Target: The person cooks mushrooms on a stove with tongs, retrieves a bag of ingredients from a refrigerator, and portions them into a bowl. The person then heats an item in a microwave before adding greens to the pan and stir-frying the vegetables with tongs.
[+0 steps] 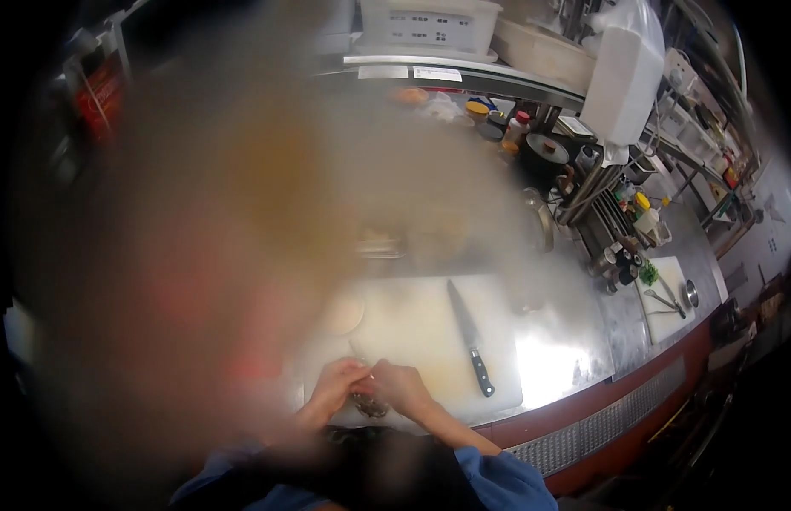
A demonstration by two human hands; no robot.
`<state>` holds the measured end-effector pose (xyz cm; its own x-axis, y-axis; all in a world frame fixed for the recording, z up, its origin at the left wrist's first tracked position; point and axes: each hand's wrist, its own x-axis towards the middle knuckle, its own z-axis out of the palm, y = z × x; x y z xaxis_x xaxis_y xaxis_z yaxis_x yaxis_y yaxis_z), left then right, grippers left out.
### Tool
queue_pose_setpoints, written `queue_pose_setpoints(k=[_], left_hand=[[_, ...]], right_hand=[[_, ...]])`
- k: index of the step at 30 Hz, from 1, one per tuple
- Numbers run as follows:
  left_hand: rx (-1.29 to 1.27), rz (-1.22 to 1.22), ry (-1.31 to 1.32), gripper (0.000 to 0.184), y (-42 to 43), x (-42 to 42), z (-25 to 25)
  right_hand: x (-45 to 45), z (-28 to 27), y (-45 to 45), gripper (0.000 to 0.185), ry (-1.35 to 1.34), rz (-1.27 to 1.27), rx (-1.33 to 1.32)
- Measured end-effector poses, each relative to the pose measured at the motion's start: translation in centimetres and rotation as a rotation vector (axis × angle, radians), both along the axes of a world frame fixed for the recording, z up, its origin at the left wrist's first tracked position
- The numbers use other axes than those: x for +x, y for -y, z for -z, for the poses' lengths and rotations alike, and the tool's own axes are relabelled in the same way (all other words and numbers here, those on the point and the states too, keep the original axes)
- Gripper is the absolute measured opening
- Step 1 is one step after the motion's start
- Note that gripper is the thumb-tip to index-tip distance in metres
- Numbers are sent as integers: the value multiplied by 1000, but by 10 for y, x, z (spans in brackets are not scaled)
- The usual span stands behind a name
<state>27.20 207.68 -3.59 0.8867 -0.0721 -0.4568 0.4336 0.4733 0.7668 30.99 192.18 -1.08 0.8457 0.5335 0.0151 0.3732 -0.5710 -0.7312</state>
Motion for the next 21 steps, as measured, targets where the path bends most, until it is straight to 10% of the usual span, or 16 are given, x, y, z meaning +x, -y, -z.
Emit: queue_pose_setpoints(k=[21], left_hand=[[74, -19, -35, 17, 0, -9, 5]], right_hand=[[-4, -5, -4, 16, 81, 9, -13]])
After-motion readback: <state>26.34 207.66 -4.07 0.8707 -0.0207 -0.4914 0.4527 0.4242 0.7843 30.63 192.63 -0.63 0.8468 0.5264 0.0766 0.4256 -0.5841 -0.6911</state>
